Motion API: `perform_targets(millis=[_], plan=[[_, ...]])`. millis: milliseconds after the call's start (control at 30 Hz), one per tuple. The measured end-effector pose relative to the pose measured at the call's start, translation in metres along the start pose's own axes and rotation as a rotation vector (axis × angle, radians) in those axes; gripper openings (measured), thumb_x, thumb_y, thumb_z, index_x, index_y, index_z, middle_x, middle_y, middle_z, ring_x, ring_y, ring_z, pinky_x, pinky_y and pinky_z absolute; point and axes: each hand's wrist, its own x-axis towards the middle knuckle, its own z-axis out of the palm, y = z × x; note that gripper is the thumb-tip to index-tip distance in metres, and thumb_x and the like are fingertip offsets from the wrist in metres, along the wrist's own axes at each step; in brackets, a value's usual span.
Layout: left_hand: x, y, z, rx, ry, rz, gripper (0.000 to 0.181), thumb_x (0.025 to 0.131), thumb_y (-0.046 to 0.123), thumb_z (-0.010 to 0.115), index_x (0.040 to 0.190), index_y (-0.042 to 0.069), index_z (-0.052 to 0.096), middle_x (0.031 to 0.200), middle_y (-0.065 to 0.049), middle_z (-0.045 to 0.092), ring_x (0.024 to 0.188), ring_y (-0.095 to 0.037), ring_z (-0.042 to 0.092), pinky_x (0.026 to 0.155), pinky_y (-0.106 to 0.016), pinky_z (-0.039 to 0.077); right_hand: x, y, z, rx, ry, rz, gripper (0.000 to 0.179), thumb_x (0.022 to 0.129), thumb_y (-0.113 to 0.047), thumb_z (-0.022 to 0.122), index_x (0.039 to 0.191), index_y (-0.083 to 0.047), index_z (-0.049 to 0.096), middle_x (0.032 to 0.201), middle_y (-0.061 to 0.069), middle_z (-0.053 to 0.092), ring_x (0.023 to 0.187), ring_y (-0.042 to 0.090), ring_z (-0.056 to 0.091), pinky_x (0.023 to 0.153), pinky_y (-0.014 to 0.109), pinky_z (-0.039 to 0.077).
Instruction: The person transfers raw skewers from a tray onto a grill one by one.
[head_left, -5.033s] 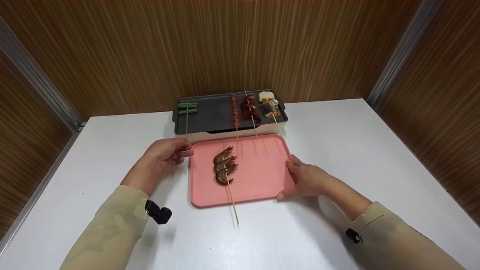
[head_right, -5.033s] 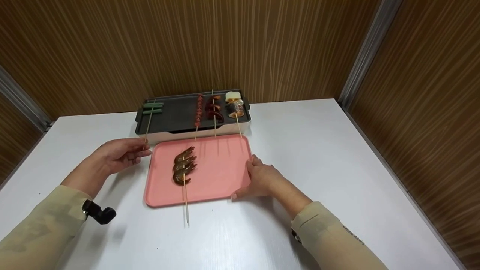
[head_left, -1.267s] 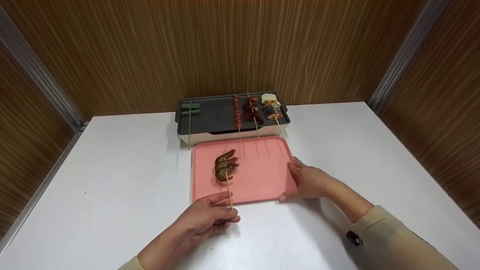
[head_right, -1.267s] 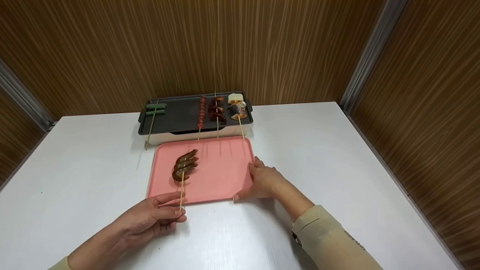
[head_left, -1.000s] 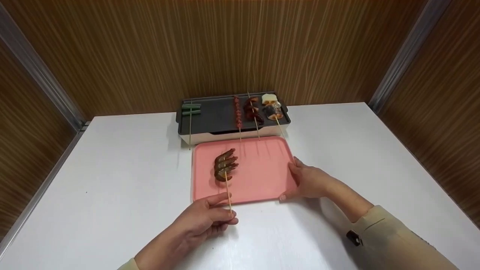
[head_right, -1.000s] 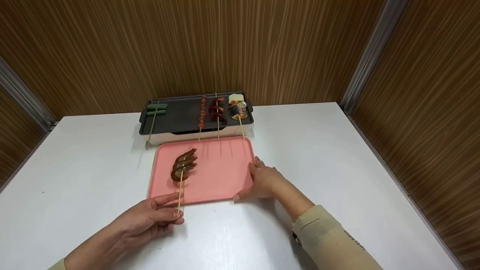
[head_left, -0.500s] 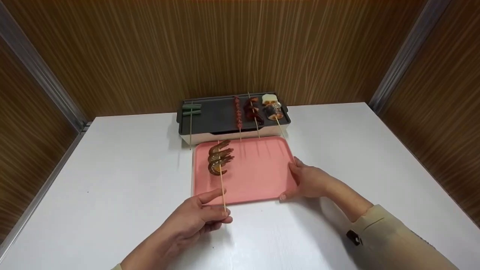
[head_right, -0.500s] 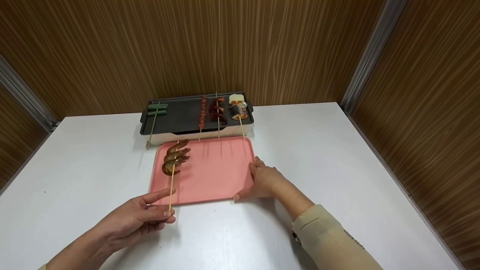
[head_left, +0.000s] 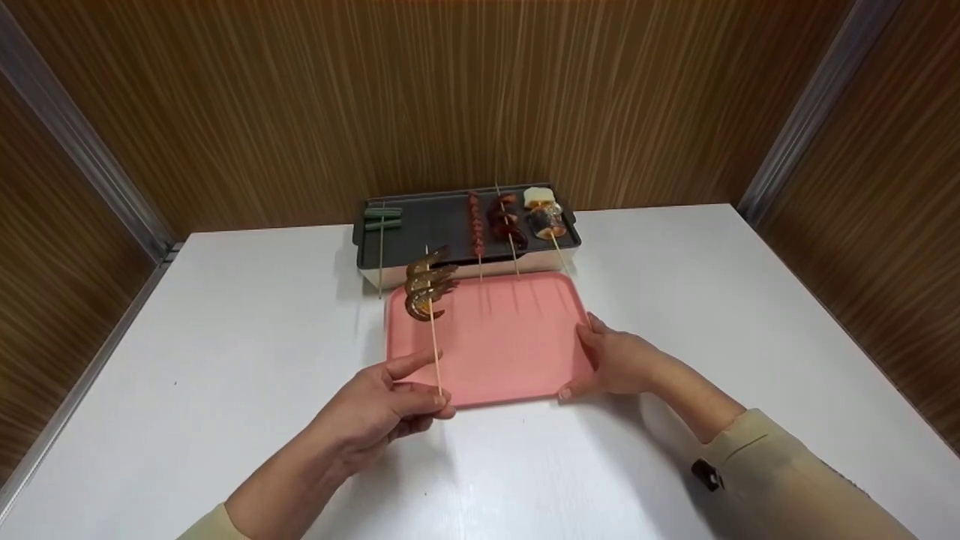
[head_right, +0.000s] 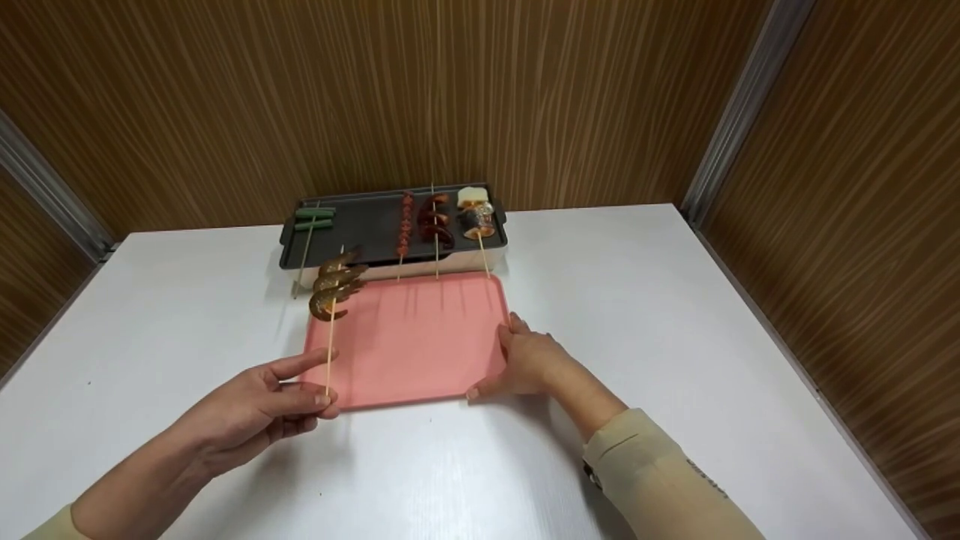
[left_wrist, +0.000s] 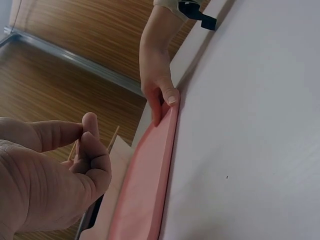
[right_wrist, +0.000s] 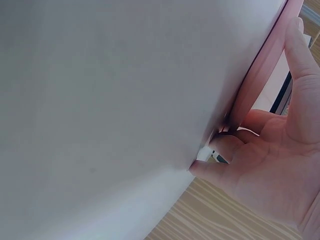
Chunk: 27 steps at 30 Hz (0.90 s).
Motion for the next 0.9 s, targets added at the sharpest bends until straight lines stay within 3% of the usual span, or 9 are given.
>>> perform_targets(millis=[267,400,900], plan=[[0.007,0.009,0.001,-0.022,-0.025,0.035,0.072,0.096,-0.003,0.072,0.162,0.001,0.041,0.091,-0.009,0.079,0.083,-0.013,0.076,0.076,-0.025,0.060,0.000,0.001,0.001,0.007,0.009,0.003,0.128,0.079,-0.070,0.084,0.164,0.006,0.026,0.172,0.031,0.015,0.146,0.054,0.041,0.117,0.063,0.041],[0.014,0.016,-0.002,-0.016,-0.034,0.052,0.073,0.097,-0.003,0.071,0.162,0.002,0.041,0.091,-0.008,0.079,0.082,-0.012,0.076,0.071,-0.022,0.058,0.001,0.001,0.001,-0.004,0.022,-0.006,0.126,0.079,-0.068,0.084,0.163,0.008,0.028,0.171,0.032,0.018,0.144,0.054,0.044,0.116,0.062,0.042],[0.059,0.045,-0.011,0.013,-0.025,0.042,0.066,0.100,-0.004,0.066,0.161,0.006,0.045,0.083,-0.006,0.077,0.079,-0.011,0.074,0.069,-0.022,0.056,0.002,0.001,0.001,-0.004,0.010,0.009,0.131,0.077,-0.072,0.083,0.164,0.006,0.026,0.172,0.031,0.017,0.145,0.054,0.043,0.116,0.062,0.042]])
